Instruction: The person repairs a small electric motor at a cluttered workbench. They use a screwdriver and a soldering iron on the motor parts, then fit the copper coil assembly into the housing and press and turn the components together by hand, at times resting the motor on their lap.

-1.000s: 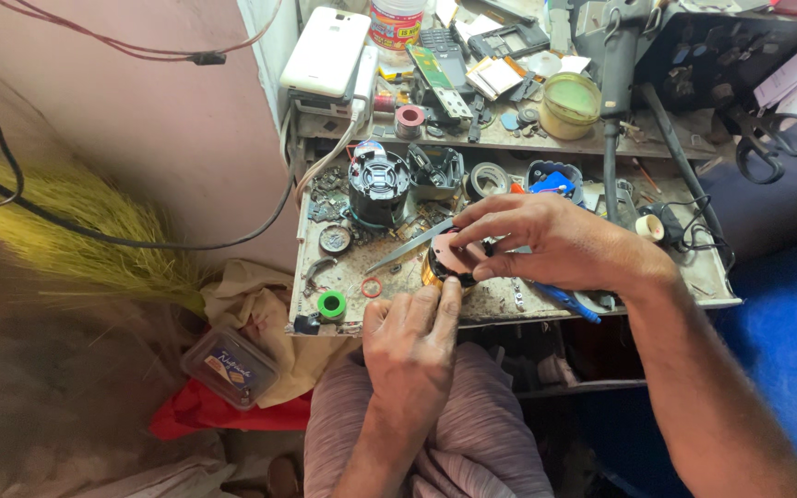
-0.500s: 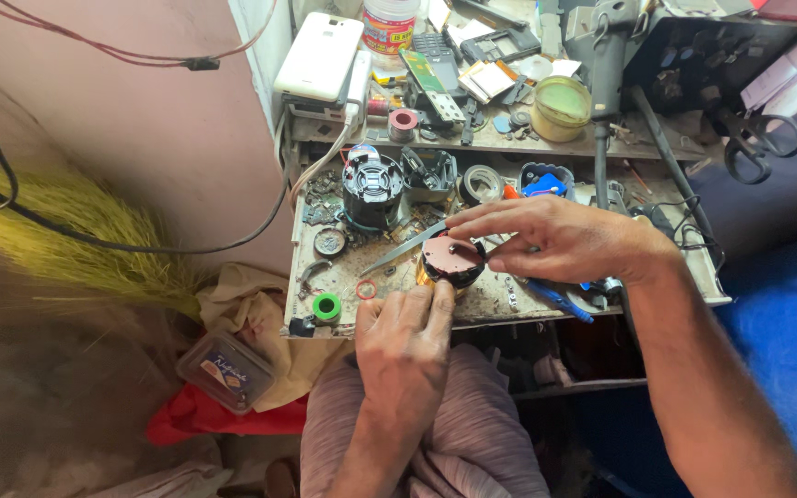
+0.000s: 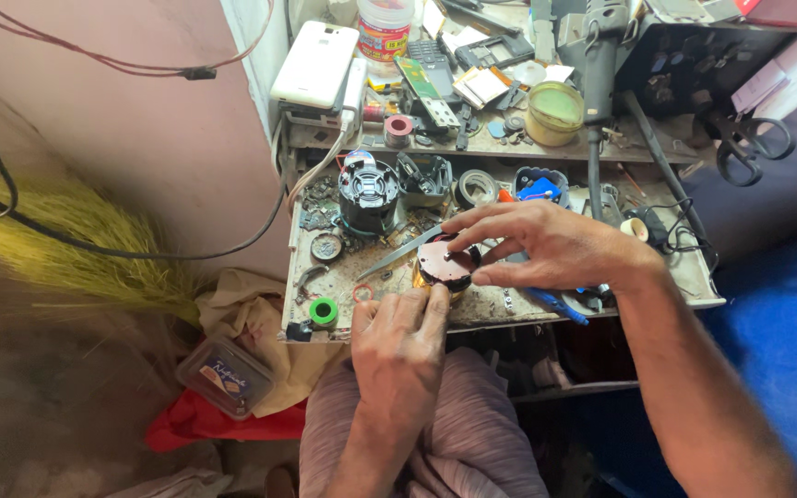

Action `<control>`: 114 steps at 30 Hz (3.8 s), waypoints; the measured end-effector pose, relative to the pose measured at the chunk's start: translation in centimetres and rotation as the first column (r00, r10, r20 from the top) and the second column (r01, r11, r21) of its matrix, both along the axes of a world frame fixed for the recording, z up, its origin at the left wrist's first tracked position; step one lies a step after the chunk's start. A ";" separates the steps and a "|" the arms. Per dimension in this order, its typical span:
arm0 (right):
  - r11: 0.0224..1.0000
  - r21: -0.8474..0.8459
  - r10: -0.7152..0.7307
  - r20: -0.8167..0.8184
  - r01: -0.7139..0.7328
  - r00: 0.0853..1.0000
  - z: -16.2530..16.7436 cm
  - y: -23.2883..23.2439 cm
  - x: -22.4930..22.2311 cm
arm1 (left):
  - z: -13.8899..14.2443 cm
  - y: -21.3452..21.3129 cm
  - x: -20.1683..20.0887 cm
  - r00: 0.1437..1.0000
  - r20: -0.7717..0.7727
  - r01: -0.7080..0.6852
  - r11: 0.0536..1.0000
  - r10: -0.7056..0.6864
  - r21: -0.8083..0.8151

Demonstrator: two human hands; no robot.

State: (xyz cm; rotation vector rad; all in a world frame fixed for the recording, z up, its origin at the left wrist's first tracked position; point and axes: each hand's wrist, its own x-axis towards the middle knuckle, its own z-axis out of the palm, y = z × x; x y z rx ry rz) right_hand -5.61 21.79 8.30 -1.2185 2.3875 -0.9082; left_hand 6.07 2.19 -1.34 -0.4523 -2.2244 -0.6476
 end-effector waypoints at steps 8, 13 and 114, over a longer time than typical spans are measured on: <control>0.999 -0.025 0.024 -0.160 -0.028 0.987 -0.2 0.1 -0.5 | -0.1 0.1 -0.3 1.000 -0.012 -0.025 0.999 0.024 -0.027; 1.000 -0.006 0.017 -0.110 -0.018 0.994 -0.3 0.5 -1.1 | -0.2 0.3 -0.2 1.000 -0.016 -0.020 1.000 0.021 0.007; 0.441 -0.382 -0.813 0.215 0.813 0.542 -6.8 -4.8 9.6 | 5.2 -1.9 -6.0 0.747 0.539 -0.027 0.793 -0.389 0.609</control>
